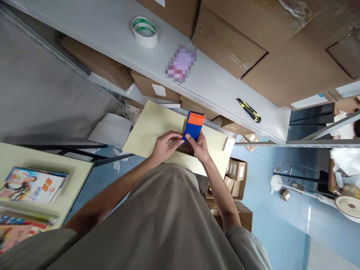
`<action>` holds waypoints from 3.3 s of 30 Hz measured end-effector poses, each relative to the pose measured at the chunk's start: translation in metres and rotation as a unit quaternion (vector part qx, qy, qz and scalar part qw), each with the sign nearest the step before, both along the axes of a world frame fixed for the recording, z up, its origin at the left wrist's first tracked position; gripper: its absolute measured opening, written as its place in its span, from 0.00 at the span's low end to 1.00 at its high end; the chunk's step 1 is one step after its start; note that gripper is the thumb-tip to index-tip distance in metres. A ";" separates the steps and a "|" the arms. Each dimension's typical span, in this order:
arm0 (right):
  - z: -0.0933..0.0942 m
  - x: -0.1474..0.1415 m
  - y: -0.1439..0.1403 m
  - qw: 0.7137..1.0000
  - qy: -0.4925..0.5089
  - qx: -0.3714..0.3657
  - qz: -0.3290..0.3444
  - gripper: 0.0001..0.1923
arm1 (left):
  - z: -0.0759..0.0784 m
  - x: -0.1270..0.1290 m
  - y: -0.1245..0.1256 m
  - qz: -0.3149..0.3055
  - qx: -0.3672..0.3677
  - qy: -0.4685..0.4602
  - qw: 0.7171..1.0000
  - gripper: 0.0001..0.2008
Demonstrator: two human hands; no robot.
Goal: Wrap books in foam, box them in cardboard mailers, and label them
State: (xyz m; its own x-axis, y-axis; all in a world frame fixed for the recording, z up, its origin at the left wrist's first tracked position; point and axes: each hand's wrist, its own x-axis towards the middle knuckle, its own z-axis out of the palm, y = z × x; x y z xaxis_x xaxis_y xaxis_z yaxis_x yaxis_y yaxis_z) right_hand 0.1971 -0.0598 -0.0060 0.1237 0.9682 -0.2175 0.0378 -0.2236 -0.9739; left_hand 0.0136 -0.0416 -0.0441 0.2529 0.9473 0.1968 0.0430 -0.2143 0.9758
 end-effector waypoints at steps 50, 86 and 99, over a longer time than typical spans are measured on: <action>0.100 -0.026 0.071 0.710 -0.413 -0.422 0.384 0.37 | -0.132 -0.045 0.007 0.135 -0.480 -0.160 0.852 0.20; 0.041 -0.065 0.070 0.597 -0.575 -0.433 0.354 0.28 | -0.220 -0.008 -0.015 0.036 -0.377 -0.051 0.924 0.27; 0.040 -0.083 0.068 0.577 -0.603 -0.410 0.369 0.29 | -0.176 -0.013 -0.022 -0.166 -0.190 0.052 0.966 0.49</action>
